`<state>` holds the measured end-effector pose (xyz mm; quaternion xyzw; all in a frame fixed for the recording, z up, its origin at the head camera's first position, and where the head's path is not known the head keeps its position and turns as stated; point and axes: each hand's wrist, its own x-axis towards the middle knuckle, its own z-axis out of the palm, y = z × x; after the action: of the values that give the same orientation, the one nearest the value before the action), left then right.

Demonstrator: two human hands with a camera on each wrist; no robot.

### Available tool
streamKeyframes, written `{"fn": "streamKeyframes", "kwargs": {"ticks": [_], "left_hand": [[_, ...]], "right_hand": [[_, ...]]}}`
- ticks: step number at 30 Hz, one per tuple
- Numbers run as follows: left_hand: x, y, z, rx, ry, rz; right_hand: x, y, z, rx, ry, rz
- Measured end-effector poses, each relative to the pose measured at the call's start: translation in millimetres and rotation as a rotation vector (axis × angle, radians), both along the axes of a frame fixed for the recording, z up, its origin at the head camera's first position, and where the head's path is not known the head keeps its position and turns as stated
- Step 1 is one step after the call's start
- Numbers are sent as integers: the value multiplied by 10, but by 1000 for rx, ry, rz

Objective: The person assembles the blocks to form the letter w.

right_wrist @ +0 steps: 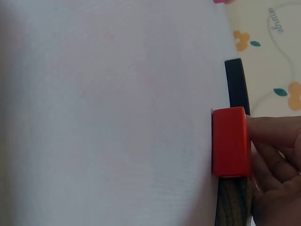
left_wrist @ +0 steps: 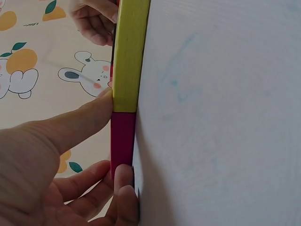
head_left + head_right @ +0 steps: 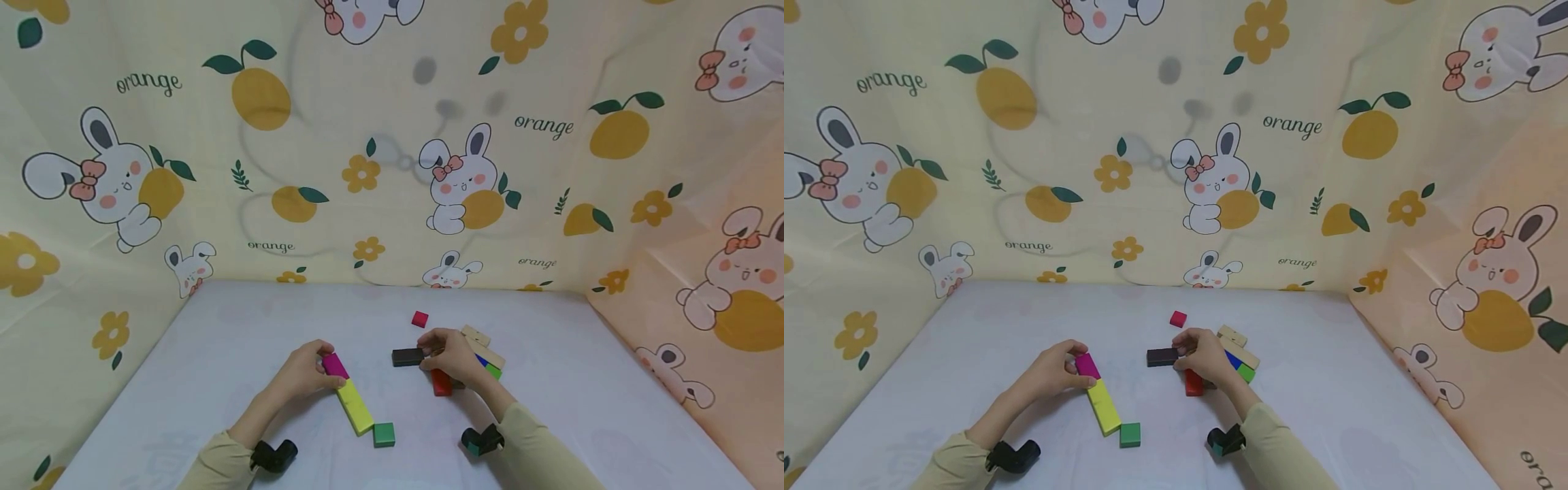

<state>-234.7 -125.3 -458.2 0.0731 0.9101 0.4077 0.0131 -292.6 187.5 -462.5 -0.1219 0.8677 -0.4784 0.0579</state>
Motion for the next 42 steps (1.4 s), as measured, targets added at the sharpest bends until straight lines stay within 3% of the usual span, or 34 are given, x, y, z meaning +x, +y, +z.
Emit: {"fn": "streamKeyframes", "kwargs": {"ticks": [6,9,13,22,33,42], "left_hand": [[-6,-4,-9,10,8,0],[-12,-7,-19,12,7,-1],[-22,-12,-30,13,5,-4],[-26,-10,-28,18,5,-3],[-17,7,-36,22,-10,10],[-18,5,-24,15,-12,19]], "right_hand": [[21,-10,24,41,-11,145],[44,-38,15,49,8,173],[103,-84,25,32,57,121],[276,-209,75,38,70,-37],[335,-329,-56,72,77,-45],[315,-399,-30,95,50,-29]]}}
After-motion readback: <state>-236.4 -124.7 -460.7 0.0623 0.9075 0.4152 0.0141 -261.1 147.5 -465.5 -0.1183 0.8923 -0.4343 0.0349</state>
